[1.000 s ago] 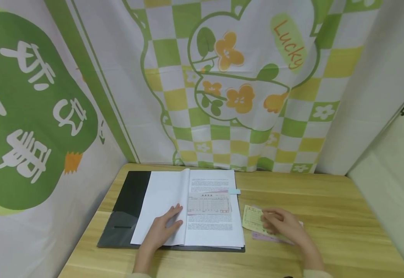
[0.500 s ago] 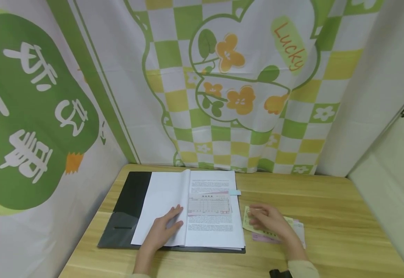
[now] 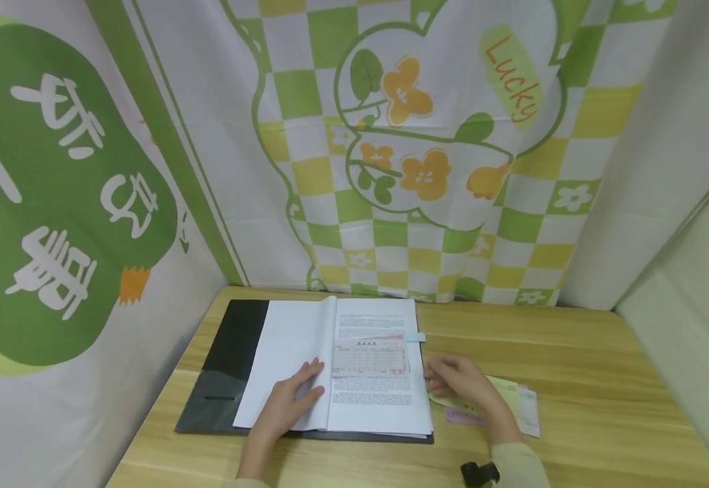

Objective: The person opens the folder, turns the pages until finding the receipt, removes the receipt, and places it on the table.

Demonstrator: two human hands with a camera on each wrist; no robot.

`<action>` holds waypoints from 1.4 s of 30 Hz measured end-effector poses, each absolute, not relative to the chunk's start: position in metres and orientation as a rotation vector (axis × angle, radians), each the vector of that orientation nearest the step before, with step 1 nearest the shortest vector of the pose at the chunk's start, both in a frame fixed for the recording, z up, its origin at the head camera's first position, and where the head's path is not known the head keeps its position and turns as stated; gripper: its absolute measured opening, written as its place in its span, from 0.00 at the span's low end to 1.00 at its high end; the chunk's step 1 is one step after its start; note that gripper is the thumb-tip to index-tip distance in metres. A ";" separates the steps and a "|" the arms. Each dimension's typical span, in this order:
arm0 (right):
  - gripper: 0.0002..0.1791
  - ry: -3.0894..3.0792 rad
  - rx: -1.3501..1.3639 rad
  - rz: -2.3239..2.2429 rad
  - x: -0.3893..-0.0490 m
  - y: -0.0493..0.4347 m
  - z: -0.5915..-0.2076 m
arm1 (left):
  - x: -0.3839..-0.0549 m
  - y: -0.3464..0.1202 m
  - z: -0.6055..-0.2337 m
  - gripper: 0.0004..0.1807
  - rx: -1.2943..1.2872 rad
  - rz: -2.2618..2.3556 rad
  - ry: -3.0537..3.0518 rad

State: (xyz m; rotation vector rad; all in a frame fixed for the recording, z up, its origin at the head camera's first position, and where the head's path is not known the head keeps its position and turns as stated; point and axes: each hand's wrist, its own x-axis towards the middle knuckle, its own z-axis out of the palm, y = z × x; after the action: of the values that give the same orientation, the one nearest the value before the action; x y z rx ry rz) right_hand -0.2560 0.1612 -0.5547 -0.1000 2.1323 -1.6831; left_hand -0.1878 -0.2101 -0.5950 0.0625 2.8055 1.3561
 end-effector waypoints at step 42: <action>0.22 2.156 -0.011 -1.557 -0.278 0.127 -0.558 | -0.188 -0.211 -0.597 0.29 0.027 1.356 2.801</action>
State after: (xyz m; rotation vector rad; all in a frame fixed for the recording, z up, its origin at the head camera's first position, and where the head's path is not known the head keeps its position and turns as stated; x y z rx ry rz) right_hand -0.2775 0.1268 -0.5579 -0.0112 2.1562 -1.5568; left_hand -0.1882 -0.2106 -0.5975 0.0269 2.8011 1.3562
